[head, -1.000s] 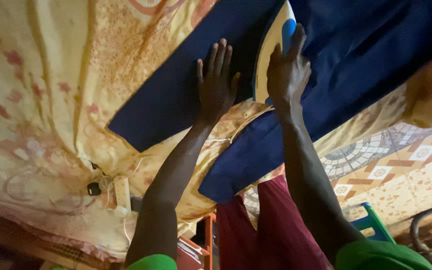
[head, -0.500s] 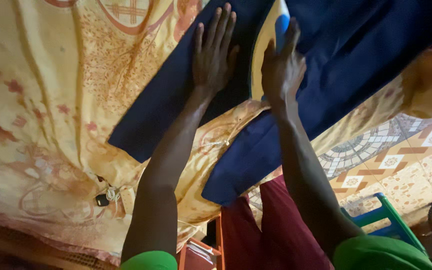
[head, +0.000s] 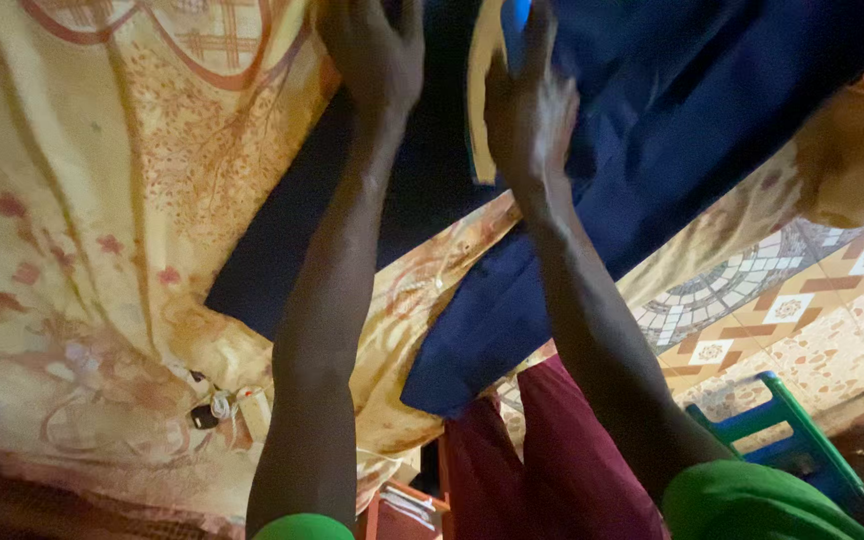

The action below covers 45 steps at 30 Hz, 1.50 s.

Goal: The person irons dark blue pants on a bed, moving an iron across different sections of the fabric and then folding the pants by hand.

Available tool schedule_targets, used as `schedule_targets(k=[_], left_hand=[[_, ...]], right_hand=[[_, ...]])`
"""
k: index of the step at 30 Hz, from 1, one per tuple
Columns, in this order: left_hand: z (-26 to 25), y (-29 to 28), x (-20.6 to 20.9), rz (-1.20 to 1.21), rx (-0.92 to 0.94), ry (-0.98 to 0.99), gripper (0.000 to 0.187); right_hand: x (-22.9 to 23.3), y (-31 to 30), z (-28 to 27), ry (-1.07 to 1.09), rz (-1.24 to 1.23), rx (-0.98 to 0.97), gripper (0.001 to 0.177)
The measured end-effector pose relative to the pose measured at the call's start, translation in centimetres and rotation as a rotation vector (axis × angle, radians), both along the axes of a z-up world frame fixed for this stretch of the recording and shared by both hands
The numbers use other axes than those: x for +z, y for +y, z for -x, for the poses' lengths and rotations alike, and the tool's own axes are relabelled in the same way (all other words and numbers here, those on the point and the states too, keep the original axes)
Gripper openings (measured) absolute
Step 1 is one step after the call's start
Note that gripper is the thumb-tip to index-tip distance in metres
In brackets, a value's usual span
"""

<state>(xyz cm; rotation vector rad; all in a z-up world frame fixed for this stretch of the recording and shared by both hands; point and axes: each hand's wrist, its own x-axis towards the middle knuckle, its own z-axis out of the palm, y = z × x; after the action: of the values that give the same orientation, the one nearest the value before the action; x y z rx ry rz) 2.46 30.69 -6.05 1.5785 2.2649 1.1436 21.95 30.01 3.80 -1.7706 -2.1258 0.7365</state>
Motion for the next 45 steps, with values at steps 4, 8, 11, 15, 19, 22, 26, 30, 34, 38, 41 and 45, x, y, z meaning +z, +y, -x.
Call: schedule_targets(k=[4,8,11,15,19,22,26,30,34,38,41,45], left_hand=[[2.8,-0.2,-1.5,0.164,-0.11,-0.232,0.03],[4.3,2.2,-0.1,0.164,-0.26,-0.466,0.028],[4.7,2.4,0.4,0.065,-0.35,-0.576,0.024],[5.4,2.3,0.5,0.195,-0.286,-0.682,0.015],[4.7,2.5,0.4,0.199,-0.229,-0.545,0.016],[4.3,2.5,0.1,0.181,-0.161,-0.556,0.016],[4.7,2.5,-0.3,0.198,-0.179,-0.583,0.016],[4.3,2.4,0.5,0.244,-0.096,-0.477,0.018],[4.0,3.4,3.3,0.326,-0.091,-0.455,0.02],[1.6,7.6,6.5,0.295,-0.046,-0.023,0.043],[-1.8,9.8,7.3,-0.079,-0.285,0.383,0.046],[-5.0,9.8,6.8,0.284,-0.553,0.285,0.043]], right_hand=[[-0.5,0.1,1.9,0.035,-0.106,0.074,0.062],[1.1,-1.8,3.4,0.023,0.08,0.139,0.073],[0.5,0.1,3.9,-0.043,-0.035,0.042,0.07],[-0.2,2.5,4.8,0.003,-0.066,-0.046,0.064],[2.2,-0.2,3.9,-0.054,0.097,-0.046,0.068],[4.3,-0.9,1.9,-0.034,0.094,-0.039,0.063],[5.3,1.3,-1.7,0.194,-0.003,-0.154,0.052],[4.0,5.6,-3.6,0.445,0.041,-0.326,0.044],[2.0,7.0,-2.5,0.421,-0.004,-0.392,0.052],[1.0,6.1,-2.6,0.294,-0.035,-0.347,0.053],[-0.2,7.7,-2.9,0.399,0.054,-0.521,0.057],[-1.1,7.5,-2.3,0.267,-0.049,-0.41,0.063]])
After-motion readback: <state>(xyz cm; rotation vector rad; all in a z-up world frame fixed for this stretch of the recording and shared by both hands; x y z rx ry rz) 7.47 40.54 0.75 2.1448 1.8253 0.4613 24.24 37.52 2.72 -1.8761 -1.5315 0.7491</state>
